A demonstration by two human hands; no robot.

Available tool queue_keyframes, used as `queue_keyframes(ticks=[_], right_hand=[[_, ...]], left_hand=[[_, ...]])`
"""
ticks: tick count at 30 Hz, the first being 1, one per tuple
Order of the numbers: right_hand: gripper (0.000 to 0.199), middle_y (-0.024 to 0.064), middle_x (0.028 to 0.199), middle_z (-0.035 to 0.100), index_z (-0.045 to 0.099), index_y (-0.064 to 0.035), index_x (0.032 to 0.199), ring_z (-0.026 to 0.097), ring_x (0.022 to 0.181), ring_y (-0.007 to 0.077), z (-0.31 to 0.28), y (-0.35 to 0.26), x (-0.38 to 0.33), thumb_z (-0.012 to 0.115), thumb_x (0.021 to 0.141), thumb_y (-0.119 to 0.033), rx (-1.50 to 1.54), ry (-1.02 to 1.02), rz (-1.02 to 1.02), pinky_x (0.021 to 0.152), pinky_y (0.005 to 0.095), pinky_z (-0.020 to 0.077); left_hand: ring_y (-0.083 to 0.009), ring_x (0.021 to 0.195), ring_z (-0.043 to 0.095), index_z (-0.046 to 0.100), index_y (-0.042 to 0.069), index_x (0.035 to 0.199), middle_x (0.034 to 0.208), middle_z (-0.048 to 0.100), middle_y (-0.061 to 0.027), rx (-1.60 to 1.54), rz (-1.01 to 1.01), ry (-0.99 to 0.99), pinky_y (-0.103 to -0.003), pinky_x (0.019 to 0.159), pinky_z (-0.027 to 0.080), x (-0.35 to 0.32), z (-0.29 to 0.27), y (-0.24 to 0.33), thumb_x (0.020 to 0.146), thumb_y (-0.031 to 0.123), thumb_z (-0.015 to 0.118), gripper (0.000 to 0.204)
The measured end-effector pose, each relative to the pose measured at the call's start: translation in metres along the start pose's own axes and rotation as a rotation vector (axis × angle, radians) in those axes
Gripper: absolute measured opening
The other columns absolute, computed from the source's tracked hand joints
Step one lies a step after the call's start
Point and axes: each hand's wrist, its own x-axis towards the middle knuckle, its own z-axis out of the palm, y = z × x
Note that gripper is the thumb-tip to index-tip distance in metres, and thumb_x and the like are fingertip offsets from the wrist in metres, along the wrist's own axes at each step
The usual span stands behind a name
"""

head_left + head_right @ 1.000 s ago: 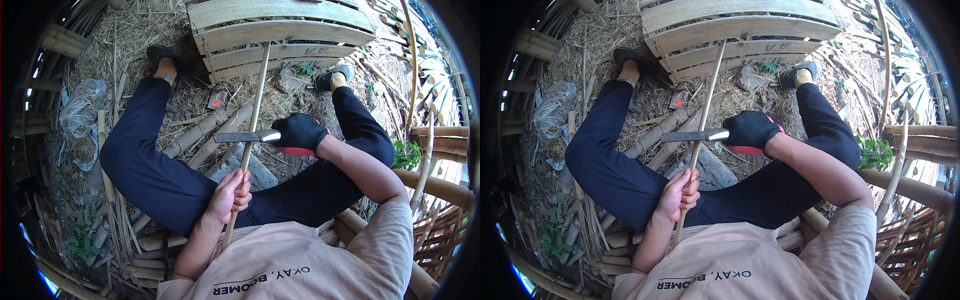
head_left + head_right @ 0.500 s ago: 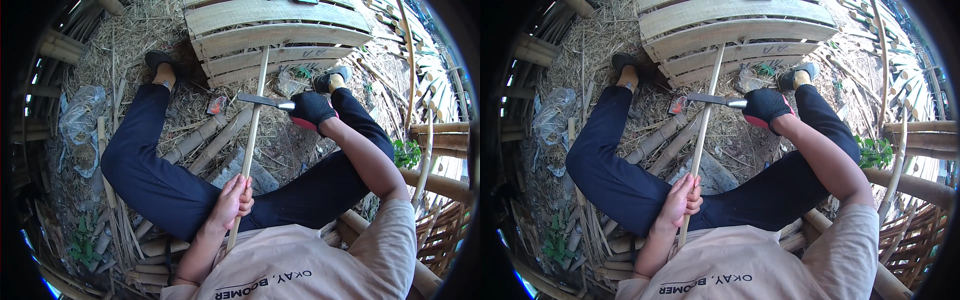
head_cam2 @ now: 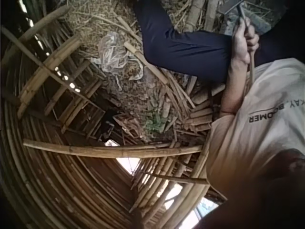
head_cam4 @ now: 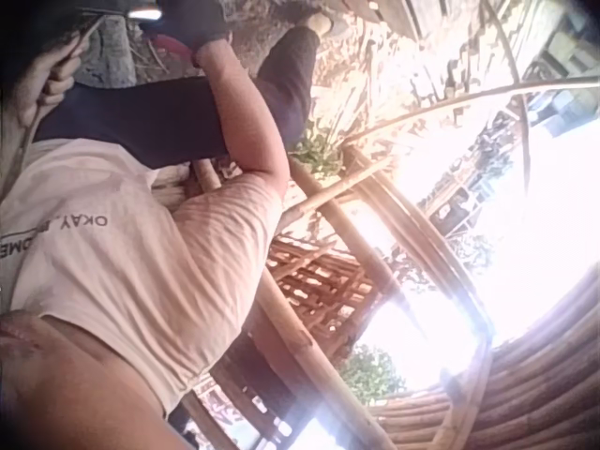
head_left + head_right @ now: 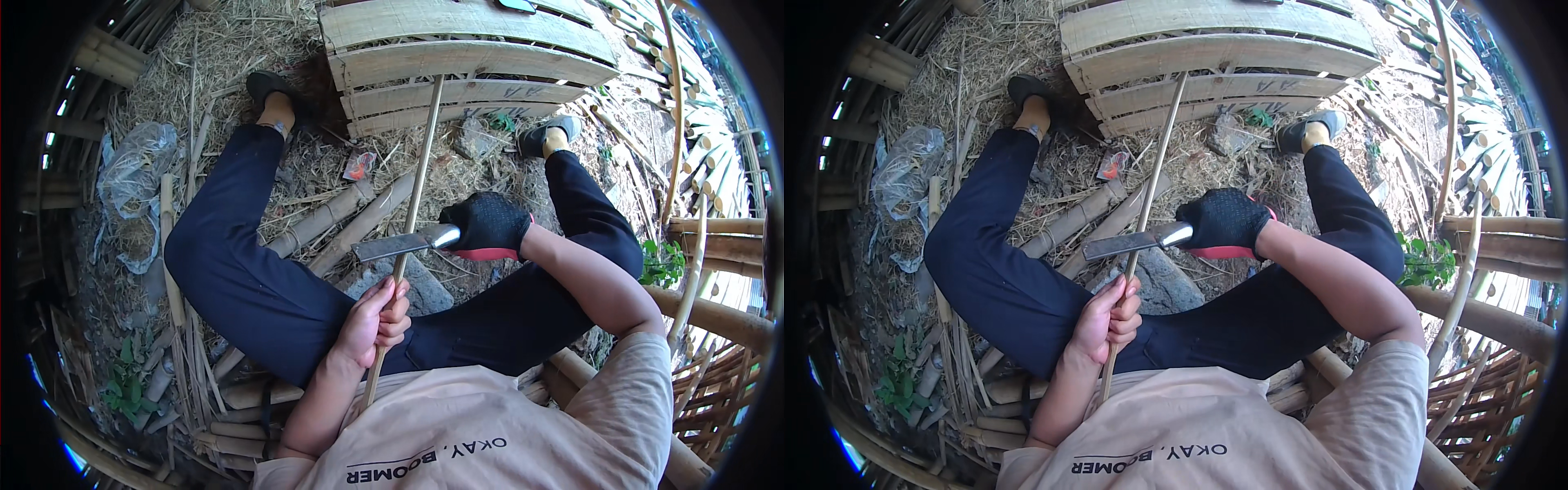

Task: The person uses a small curved blade to shave thin layers off a long wooden strip, turning it over several times to work on different sides.

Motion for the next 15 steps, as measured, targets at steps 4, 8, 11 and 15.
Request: queue_keyframes(ticks=[4,8,11,15], right_hand=[[0.029,0.0179,0.088,0.073,0.074,-0.0131,0.097,0.071,0.086,0.0386,0.002,0.000,0.002,0.074,0.079,-0.035,-0.067,-0.062,0.065,0.078,0.0469,0.0557],[0.028,0.0187,0.088,0.073,0.074,-0.0120,0.095,0.071,0.086,0.0389,0.004,0.009,0.003,0.073,0.079,-0.035,-0.078,0.002,0.149,0.079,0.0469,0.0556],[0.031,0.0223,0.091,0.072,0.075,-0.0085,0.098,0.071,0.086,0.0398,-0.008,0.040,0.018,0.071,0.084,-0.036,0.026,0.142,0.407,0.079,0.0453,0.0556],[0.039,0.0222,0.094,0.073,0.075,-0.0066,0.105,0.072,0.089,0.0379,-0.032,0.048,0.014,0.072,0.085,-0.040,-0.025,0.120,0.445,0.082,0.0428,0.0550]], left_hand=[[-0.0015,0.045,0.019,0.045,0.015,0.097,0.061,0.024,0.0080,0.033,-0.005,0.032,-0.019,0.036,0.016,0.003,-0.002,-0.005,0.112,0.034,0.038,0.026],[-0.0013,0.045,0.019,0.045,0.014,0.097,0.061,0.024,0.0080,0.087,-0.002,0.051,-0.019,0.037,0.016,0.005,0.001,-0.005,0.113,0.034,0.037,0.026],[-0.0013,0.046,0.020,0.044,0.014,0.097,0.061,0.024,0.0079,0.065,0.002,0.015,-0.019,0.037,0.016,0.002,-0.002,-0.003,0.113,0.035,0.037,0.027],[-0.0018,0.045,0.020,0.044,0.014,0.096,0.061,0.024,0.0077,0.047,0.008,-0.008,-0.019,0.037,0.017,0.004,0.001,-0.001,0.113,0.035,0.037,0.028]])
